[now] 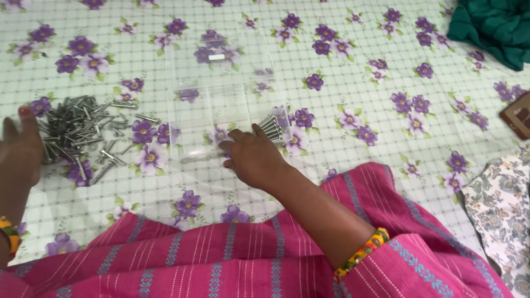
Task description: The person sits on a bed and repeatedly picks up small metal pins and cylindrical sleeves, then inserts the pins into the sleeves by hand. The assembled pieces are placed into a clear plastic container. The person continues this repetitive assembly process for the duration of the clip.
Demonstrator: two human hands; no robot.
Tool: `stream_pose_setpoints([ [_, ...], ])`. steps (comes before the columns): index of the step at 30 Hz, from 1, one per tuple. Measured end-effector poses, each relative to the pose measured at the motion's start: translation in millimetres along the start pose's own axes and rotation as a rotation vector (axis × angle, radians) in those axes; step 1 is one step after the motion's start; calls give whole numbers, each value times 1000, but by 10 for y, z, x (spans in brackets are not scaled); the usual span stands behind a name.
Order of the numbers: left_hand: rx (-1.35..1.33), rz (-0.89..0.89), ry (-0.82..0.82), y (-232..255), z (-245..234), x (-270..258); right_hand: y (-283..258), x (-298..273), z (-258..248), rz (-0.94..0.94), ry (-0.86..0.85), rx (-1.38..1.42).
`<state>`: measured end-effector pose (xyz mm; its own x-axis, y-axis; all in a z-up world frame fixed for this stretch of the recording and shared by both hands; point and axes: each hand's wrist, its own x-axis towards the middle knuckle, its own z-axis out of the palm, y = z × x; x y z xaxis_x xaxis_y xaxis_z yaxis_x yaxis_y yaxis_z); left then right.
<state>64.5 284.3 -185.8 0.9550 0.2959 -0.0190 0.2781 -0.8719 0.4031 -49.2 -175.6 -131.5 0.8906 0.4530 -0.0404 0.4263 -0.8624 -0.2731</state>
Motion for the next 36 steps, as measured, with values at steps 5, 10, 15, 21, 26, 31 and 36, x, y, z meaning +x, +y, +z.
stream_pose_setpoints([
  [5,-42,-194,35,461,218,-139,54,37,70,-31,-31,-49],
  [10,-240,-84,99,866,240,-519,73,23,93,-11,-49,-61],
  [15,-327,-347,383,1011,156,-958,57,36,8,17,-56,8],
  [21,-168,-567,188,1414,324,-1428,-28,20,-126,80,-136,-58],
  [26,0,-189,189,1383,508,-1221,-36,37,-174,87,-117,-34],
  [31,-132,-128,160,613,801,-304,-106,86,-273,108,-108,14],
  [36,63,362,239,189,951,72,-169,83,-433,110,-136,-38],
])
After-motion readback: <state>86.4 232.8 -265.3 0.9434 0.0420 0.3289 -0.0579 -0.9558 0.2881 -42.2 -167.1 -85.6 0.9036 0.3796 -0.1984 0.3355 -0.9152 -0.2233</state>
